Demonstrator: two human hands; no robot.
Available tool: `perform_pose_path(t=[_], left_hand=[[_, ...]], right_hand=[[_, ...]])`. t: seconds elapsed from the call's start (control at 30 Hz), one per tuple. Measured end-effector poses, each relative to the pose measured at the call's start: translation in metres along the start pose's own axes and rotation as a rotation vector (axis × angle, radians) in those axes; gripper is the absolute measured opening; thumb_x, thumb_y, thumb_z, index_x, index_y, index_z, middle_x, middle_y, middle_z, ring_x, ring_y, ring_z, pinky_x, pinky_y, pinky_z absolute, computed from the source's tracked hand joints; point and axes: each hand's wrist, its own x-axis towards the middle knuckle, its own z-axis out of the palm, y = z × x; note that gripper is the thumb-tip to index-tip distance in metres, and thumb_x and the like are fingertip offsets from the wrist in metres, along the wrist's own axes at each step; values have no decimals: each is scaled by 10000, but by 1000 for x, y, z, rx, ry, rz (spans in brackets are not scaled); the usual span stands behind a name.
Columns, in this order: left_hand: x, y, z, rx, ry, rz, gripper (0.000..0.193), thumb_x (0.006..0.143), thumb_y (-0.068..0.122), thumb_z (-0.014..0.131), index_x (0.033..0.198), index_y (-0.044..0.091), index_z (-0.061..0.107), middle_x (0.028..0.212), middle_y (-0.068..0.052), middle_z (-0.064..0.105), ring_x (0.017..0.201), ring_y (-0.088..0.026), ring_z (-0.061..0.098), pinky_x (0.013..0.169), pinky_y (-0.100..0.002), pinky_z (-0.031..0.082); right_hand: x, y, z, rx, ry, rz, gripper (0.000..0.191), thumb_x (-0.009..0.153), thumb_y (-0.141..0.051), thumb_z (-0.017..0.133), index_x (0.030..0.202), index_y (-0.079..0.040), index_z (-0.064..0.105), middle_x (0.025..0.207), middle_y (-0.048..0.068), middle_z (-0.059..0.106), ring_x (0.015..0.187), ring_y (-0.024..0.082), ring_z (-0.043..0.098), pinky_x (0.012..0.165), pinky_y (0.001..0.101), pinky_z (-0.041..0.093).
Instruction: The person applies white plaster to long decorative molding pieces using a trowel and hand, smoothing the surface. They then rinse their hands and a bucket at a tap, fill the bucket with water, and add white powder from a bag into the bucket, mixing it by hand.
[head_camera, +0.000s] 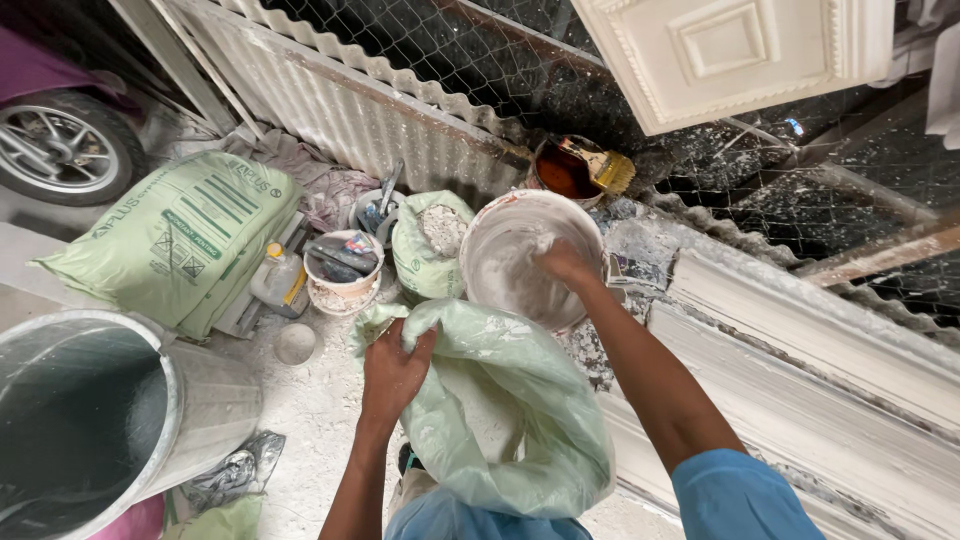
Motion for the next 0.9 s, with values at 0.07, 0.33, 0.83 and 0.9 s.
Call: perform_pose_path(t=[0.07,0.33,0.83,0.9], left_hand=[[2,0,1,3,2,3,350,860,302,698,1047,8,724,922,-219,759,845,-349,753,776,-424,557],[4,1,4,33,-16,-48,343,867,307,705,1004,-7,722,869,-221,754,773,-343,753,743,-425,564],[6,-4,10,18,-53,26,358,865,319,707,1042,9,732,887,-222,761,815,-353,768,758,-420,581],[6,-5,11,22,-60,45,357,871,326,708,1040,13,733,892,-222,759,824,-359,761,760,-424,578]], right_hand=[[4,0,-3,4,-65,-66,514,971,-299,631,1274,114,665,1119,272,717,971,324,684,834,452,561],[-95,-37,-43,-305,-26,-180,424,1039,-288,536,1336,-3,640,853,291,668,655,279,592,659,428,546],[-181,69,203,-788,-778,-405,543,858,-203,664,1346,12,560,1313,275,598,1187,393,593,991,468,487],[-174,87,211,-739,-858,-424,546,865,-224,661,1349,10,566,1322,264,608,1195,377,596,1002,453,482]])
